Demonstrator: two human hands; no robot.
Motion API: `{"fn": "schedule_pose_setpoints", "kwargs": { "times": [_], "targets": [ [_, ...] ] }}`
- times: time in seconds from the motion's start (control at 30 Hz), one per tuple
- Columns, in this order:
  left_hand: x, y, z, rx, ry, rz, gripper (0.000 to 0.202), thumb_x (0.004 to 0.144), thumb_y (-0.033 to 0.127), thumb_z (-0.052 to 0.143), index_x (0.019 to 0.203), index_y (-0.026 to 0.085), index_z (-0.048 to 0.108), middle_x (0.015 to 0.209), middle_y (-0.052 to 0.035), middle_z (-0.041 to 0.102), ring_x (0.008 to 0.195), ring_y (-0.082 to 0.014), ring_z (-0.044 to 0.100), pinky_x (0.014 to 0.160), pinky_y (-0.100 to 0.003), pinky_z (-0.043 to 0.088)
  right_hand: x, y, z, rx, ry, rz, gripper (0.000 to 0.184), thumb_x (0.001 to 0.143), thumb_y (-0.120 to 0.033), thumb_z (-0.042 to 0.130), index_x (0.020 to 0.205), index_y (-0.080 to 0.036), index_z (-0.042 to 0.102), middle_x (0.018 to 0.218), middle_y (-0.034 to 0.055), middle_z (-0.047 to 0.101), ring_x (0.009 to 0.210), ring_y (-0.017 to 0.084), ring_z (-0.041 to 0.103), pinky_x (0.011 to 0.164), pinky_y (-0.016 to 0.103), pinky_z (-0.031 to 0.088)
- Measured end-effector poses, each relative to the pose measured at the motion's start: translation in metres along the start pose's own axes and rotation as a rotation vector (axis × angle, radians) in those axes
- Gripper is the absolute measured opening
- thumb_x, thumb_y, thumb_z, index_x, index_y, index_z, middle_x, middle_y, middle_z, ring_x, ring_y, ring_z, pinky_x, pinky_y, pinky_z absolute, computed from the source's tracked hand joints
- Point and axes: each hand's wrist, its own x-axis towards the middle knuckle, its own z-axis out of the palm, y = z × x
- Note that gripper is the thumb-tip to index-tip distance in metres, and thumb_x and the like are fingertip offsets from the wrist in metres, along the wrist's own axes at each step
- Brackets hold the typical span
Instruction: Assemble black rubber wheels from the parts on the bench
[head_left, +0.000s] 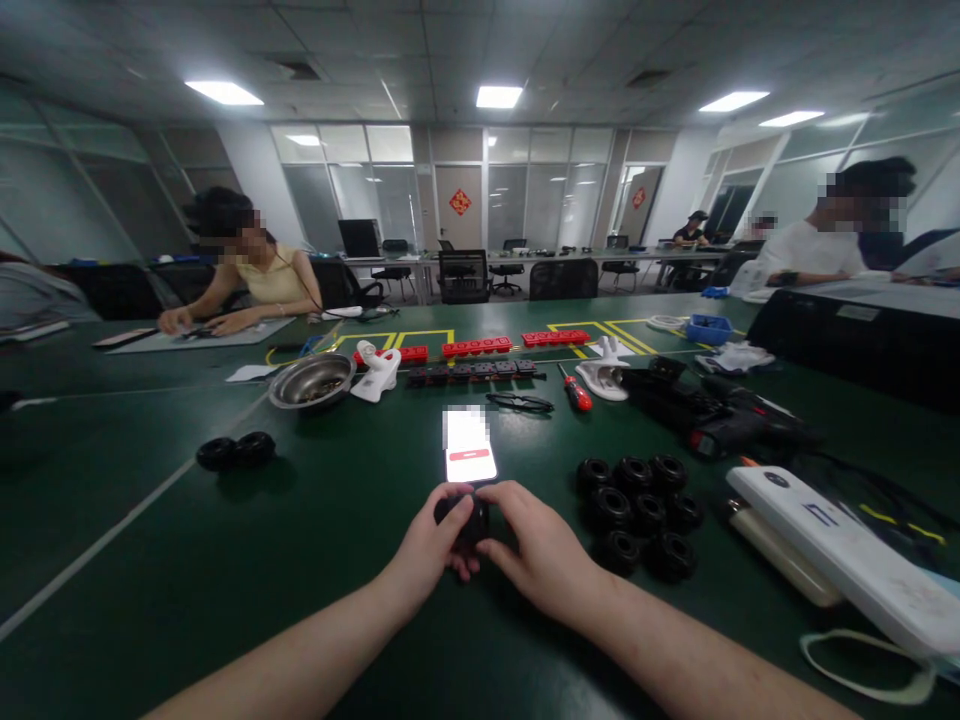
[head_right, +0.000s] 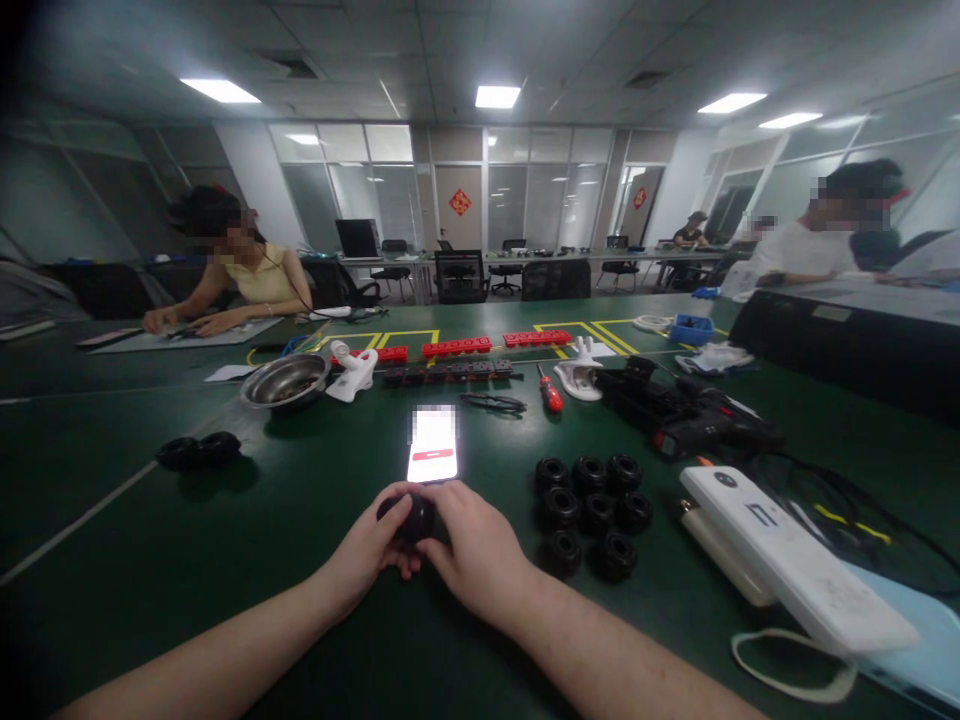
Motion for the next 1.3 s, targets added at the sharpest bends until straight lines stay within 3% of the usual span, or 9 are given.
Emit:
{"fn": "schedule_pose_setpoints", "kwargs": {
  "times": [0.13, 0.3, 0.57, 0.73, 0.9, 0.97, 1.07, 1.2, 1.3],
  "targets": [
    [-0.006, 0.005, 0.002, 0.022, 0.025, 0.023, 0.031, 0.073, 0.039, 0.046, 0.094, 0.018, 0.040, 0.072, -0.0006, 0.052, 0.051, -0.0106, 0.052, 0.043, -0.021, 0.039, -0.001, -0.003, -0.002, 0.056, -0.010, 0.035, 0.049, 0.069, -0.017, 0.061, 0.113, -0.024, 0.041, 0.108, 0.0027, 0.051, 0.096, 0.017, 0.049, 0.082, 0.030, 0.038],
    [-0.007, -0.001, -0.001, -0.086, -0.014, 0.067, 0.037, 0.069, 0.031, 0.052, 0.101, 0.021, 0.037, 0.081, -0.0006, 0.052, 0.057, -0.0108, 0.053, 0.047, -0.022, 0.041, 0.002, 0.002, 0.001, 0.013, -0.018, 0.224, 0.023, 0.075, -0.032, 0.055, 0.095, -0.020, 0.052, 0.083, 0.0023, 0.057, 0.071, 0.017, 0.053, 0.062, 0.028, 0.041],
    [-0.004, 0.003, 0.005, -0.003, 0.020, 0.038, 0.044, 0.069, 0.044, 0.051, 0.100, 0.018, 0.033, 0.061, 0.0030, 0.051, 0.042, -0.0102, 0.051, 0.040, -0.022, 0.036, 0.000, -0.001, -0.002, 0.024, 0.019, -0.040, 0.040, 0.070, -0.013, 0.057, 0.108, -0.022, 0.046, 0.100, 0.0036, 0.053, 0.092, 0.018, 0.049, 0.080, 0.031, 0.039],
    [-0.007, 0.002, 0.003, -0.081, 0.031, 0.073, 0.034, 0.071, 0.033, 0.050, 0.099, 0.020, 0.037, 0.079, -0.0001, 0.052, 0.051, -0.0084, 0.051, 0.044, -0.021, 0.038, 0.001, -0.001, -0.001, 0.073, 0.030, 0.094, 0.038, 0.075, -0.024, 0.056, 0.110, -0.021, 0.043, 0.096, 0.0041, 0.055, 0.083, 0.017, 0.052, 0.071, 0.029, 0.041],
    [-0.005, -0.005, -0.001, -0.111, -0.033, 0.104, 0.043, 0.067, 0.031, 0.054, 0.104, 0.020, 0.035, 0.077, 0.0008, 0.051, 0.052, -0.0092, 0.051, 0.044, -0.020, 0.038, 0.004, 0.007, 0.002, 0.031, -0.075, 0.198, 0.018, 0.083, -0.031, 0.044, 0.081, -0.016, 0.055, 0.072, 0.0021, 0.057, 0.065, 0.015, 0.053, 0.060, 0.026, 0.040],
    [-0.005, -0.005, -0.001, -0.114, -0.021, 0.094, 0.042, 0.070, 0.040, 0.052, 0.103, 0.020, 0.036, 0.078, -0.0002, 0.052, 0.052, -0.0099, 0.053, 0.044, -0.021, 0.039, 0.003, 0.007, 0.002, 0.029, -0.078, 0.163, 0.014, 0.080, -0.028, 0.050, 0.087, -0.017, 0.055, 0.079, 0.0030, 0.059, 0.070, 0.016, 0.054, 0.063, 0.027, 0.042],
    [-0.005, -0.002, -0.001, -0.121, -0.012, 0.057, 0.041, 0.073, 0.048, 0.044, 0.102, 0.020, 0.036, 0.074, -0.0006, 0.053, 0.048, -0.0110, 0.054, 0.043, -0.023, 0.039, 0.002, 0.004, 0.000, 0.033, -0.057, 0.062, 0.037, 0.073, -0.020, 0.058, 0.109, -0.021, 0.047, 0.098, 0.0047, 0.056, 0.087, 0.018, 0.052, 0.076, 0.031, 0.041],
    [-0.004, 0.000, -0.001, -0.127, 0.013, 0.035, 0.038, 0.074, 0.043, 0.045, 0.104, 0.019, 0.037, 0.074, -0.0008, 0.053, 0.046, -0.0107, 0.052, 0.038, -0.020, 0.035, 0.000, -0.001, -0.002, 0.063, -0.066, -0.007, 0.048, 0.074, -0.014, 0.053, 0.119, -0.025, 0.040, 0.111, 0.0048, 0.049, 0.097, 0.018, 0.048, 0.083, 0.032, 0.039],
    [-0.006, -0.001, -0.001, -0.163, 0.033, 0.066, 0.037, 0.073, 0.036, 0.048, 0.106, 0.020, 0.037, 0.080, -0.0023, 0.053, 0.058, -0.0127, 0.055, 0.043, -0.020, 0.038, 0.000, 0.000, -0.001, 0.090, -0.048, 0.050, 0.051, 0.073, -0.020, 0.056, 0.120, -0.024, 0.037, 0.112, 0.0049, 0.050, 0.096, 0.019, 0.049, 0.080, 0.033, 0.040]
  ]
}}
